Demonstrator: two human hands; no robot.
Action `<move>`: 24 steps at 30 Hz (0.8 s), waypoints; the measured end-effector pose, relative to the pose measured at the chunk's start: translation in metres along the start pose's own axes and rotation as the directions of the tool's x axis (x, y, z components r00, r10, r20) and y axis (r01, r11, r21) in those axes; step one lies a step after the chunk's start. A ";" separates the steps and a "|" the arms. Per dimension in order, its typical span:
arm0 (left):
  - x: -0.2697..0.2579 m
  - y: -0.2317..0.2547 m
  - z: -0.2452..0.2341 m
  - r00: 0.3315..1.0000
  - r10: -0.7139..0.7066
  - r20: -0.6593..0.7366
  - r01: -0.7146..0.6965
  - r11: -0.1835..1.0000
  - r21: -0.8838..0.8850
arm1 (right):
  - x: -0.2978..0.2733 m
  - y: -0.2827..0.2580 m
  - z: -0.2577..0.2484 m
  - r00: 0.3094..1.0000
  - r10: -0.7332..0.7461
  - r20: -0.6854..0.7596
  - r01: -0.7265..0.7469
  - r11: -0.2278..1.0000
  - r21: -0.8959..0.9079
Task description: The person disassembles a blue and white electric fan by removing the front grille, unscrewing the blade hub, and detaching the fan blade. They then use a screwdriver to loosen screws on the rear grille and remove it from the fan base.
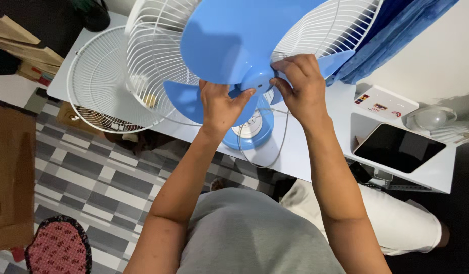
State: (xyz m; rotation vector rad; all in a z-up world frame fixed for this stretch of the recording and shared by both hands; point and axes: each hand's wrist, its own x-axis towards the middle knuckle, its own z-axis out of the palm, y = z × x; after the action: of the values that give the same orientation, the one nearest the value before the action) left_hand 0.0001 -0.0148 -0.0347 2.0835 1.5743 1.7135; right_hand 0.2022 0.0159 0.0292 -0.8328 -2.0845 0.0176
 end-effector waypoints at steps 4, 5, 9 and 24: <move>0.000 0.007 0.004 0.992 -0.127 -0.021 0.123 0.985 -0.123 | 0.008 -0.003 -0.003 0.996 -0.079 -0.033 0.080 0.996 0.029; -0.001 0.007 0.006 0.992 -0.117 -0.040 0.112 0.989 -0.097 | 0.009 -0.004 -0.003 0.995 -0.094 -0.045 0.096 0.995 0.026; -0.003 0.010 0.012 0.988 -0.127 -0.085 0.120 0.990 -0.080 | 0.005 -0.001 0.000 0.963 -0.228 -0.143 0.219 0.973 -0.079; 0.004 0.039 -0.027 0.976 0.192 0.102 -0.217 0.830 0.513 | -0.079 0.045 0.113 0.737 0.571 0.361 -0.290 -0.215 0.932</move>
State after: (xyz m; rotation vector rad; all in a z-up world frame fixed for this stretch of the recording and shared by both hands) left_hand 0.0060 -0.0460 0.0010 2.5968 2.0530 1.3723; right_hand 0.1764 0.0379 -0.1122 -0.4592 -0.8229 1.6461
